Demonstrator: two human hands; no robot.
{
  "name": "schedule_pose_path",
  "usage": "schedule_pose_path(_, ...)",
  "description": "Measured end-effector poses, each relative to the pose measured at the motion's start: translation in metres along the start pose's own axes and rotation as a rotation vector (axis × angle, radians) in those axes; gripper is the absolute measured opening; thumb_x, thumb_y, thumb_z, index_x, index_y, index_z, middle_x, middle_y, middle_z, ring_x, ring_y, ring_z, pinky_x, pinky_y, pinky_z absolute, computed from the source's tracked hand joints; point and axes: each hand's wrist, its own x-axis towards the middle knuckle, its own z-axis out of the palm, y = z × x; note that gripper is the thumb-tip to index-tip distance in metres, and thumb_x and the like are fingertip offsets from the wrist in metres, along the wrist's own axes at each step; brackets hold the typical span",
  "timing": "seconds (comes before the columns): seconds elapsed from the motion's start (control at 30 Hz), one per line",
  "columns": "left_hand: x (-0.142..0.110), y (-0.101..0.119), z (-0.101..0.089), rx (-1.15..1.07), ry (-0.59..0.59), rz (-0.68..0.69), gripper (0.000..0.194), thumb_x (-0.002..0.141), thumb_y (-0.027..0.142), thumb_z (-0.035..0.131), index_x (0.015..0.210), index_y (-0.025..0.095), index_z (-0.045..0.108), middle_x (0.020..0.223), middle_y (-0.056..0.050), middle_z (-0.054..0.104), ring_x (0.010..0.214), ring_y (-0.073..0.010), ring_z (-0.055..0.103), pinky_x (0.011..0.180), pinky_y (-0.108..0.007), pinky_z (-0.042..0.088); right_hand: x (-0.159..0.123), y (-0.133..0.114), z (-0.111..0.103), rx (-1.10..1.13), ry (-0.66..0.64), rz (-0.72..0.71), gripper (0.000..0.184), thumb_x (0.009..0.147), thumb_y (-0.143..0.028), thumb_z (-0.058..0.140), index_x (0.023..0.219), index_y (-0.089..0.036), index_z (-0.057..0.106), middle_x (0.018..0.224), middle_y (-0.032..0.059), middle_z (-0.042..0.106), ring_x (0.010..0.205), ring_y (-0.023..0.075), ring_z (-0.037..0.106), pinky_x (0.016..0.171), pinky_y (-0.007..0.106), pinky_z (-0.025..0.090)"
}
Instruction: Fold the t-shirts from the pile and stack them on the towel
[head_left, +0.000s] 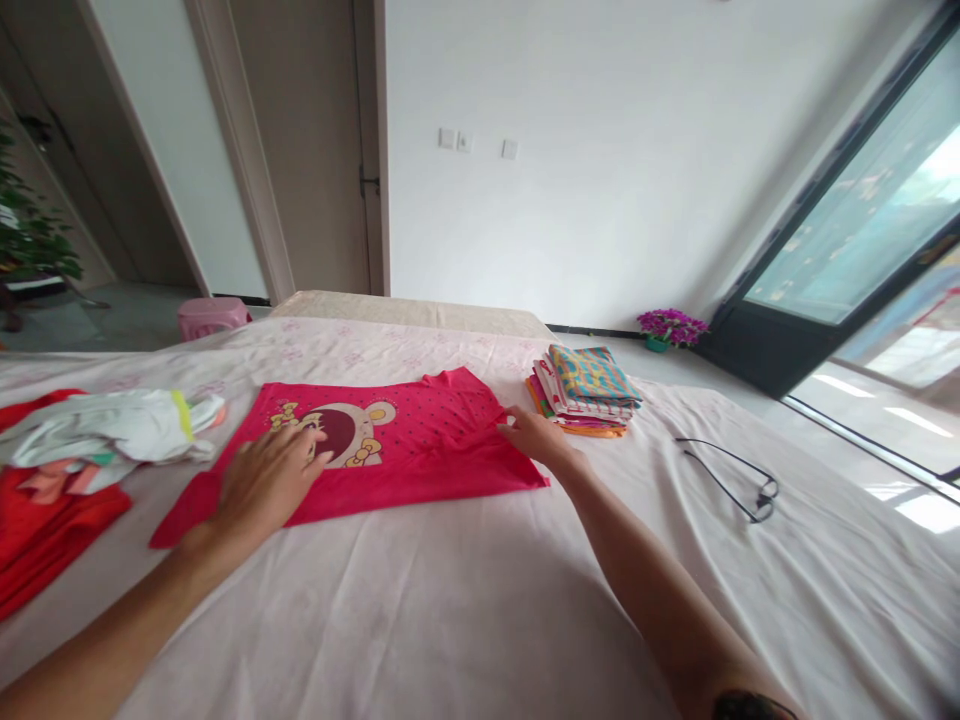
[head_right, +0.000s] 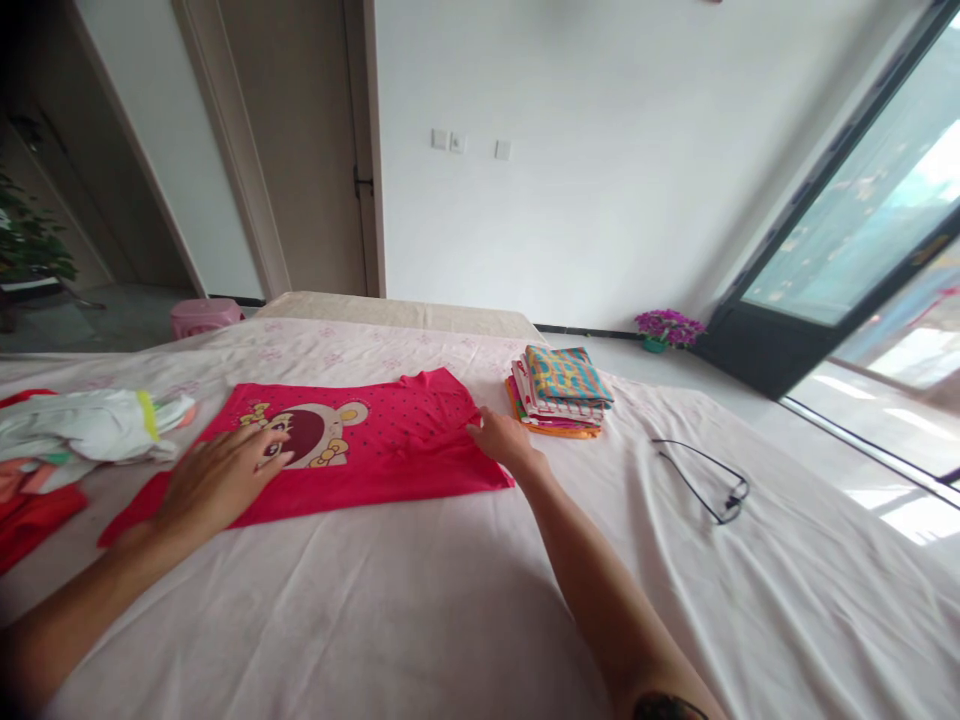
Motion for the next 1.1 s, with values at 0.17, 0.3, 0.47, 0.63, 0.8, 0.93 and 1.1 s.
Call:
schedule_pose_path(0.17, 0.034, 0.089, 0.022, -0.399, -0.086, 0.075, 0.035, 0.092, 0.052, 0.050, 0.101, 0.024, 0.069, 0.105, -0.007, 0.073, 0.098, -0.0207, 0.067, 0.083, -0.030, 0.046, 0.001, -0.012, 0.018, -0.084, 0.098, 0.000, 0.048, 0.090, -0.020, 0.045, 0.138, -0.025, 0.052, 0.122, 0.0097, 0.069, 0.107, 0.0256, 0.066, 0.083, 0.034, 0.046)
schedule_pose_path(0.3, 0.045, 0.132, 0.038, -0.445, -0.071, 0.064, 0.031, 0.087, 0.049, 0.060, 0.099, 0.022, 0.071, 0.099, -0.009, 0.073, 0.095, -0.0219, 0.066, 0.081, -0.031, 0.044, 0.000, -0.010, 0.023, -0.021, 0.223, -0.084, 0.046, 0.092, -0.019, 0.043, 0.136, -0.026, 0.052, 0.129, 0.0063, 0.065, 0.112, 0.0221, 0.063, 0.087, 0.030, 0.046)
schedule_pose_path(0.47, 0.052, 0.141, 0.048, -0.463, -0.102, 0.008, 0.023, 0.094, 0.040, 0.051, 0.093, 0.023, 0.068, 0.091, -0.006, 0.075, 0.082, -0.0187, 0.067, 0.069, -0.029, 0.041, 0.010, -0.012, 0.026, -0.017, 0.311, -0.095, 0.042, 0.099, -0.026, 0.038, 0.139, -0.029, 0.049, 0.129, 0.0048, 0.063, 0.108, 0.0211, 0.063, 0.085, 0.030, 0.047)
schedule_pose_path(0.63, 0.054, 0.137, 0.053, -0.411, -0.099, -0.004, 0.026, 0.095, 0.043, 0.048, 0.090, 0.024, 0.066, 0.089, -0.006, 0.075, 0.079, -0.0192, 0.068, 0.066, -0.030, 0.039, 0.021, -0.011, 0.035, -0.077, 0.230, -0.030, 0.044, 0.097, -0.022, 0.039, 0.140, -0.027, 0.048, 0.129, 0.0067, 0.062, 0.107, 0.0227, 0.063, 0.084, 0.031, 0.047)
schedule_pose_path(0.8, 0.051, 0.137, 0.054, -0.382, -0.056, 0.046, 0.020, 0.096, 0.037, 0.049, 0.096, 0.022, 0.062, 0.092, -0.008, 0.074, 0.083, -0.0216, 0.068, 0.069, -0.032, 0.040, 0.007, -0.023, 0.028, -0.152, 0.301, -0.098, 0.043, 0.097, -0.017, 0.037, 0.137, -0.023, 0.052, 0.124, 0.0112, 0.064, 0.111, 0.0240, 0.060, 0.092, 0.033, 0.043)
schedule_pose_path(0.93, 0.050, 0.136, 0.056, -0.461, -0.037, 0.049, 0.021, 0.096, 0.036, 0.049, 0.104, 0.020, 0.060, 0.101, -0.013, 0.072, 0.092, -0.0251, 0.068, 0.075, -0.035, 0.043, -0.011, -0.045, 0.036, -0.111, 0.254, -0.286, 0.043, 0.100, -0.022, 0.034, 0.139, -0.019, 0.052, 0.133, 0.0129, 0.060, 0.120, 0.0231, 0.056, 0.102, 0.034, 0.040)
schedule_pose_path(1.1, 0.048, 0.127, 0.054, -0.548, -0.031, 0.073, 0.021, 0.099, 0.029, 0.043, 0.107, 0.021, 0.061, 0.106, -0.012, 0.073, 0.097, -0.0209, 0.068, 0.081, -0.033, 0.045, -0.020, -0.051, 0.067, -0.175, 0.145, -0.426, 0.057, 0.103, -0.043, 0.035, 0.152, -0.014, 0.035, 0.158, 0.0132, 0.034, 0.146, 0.0270, 0.028, 0.118, 0.045, 0.026)
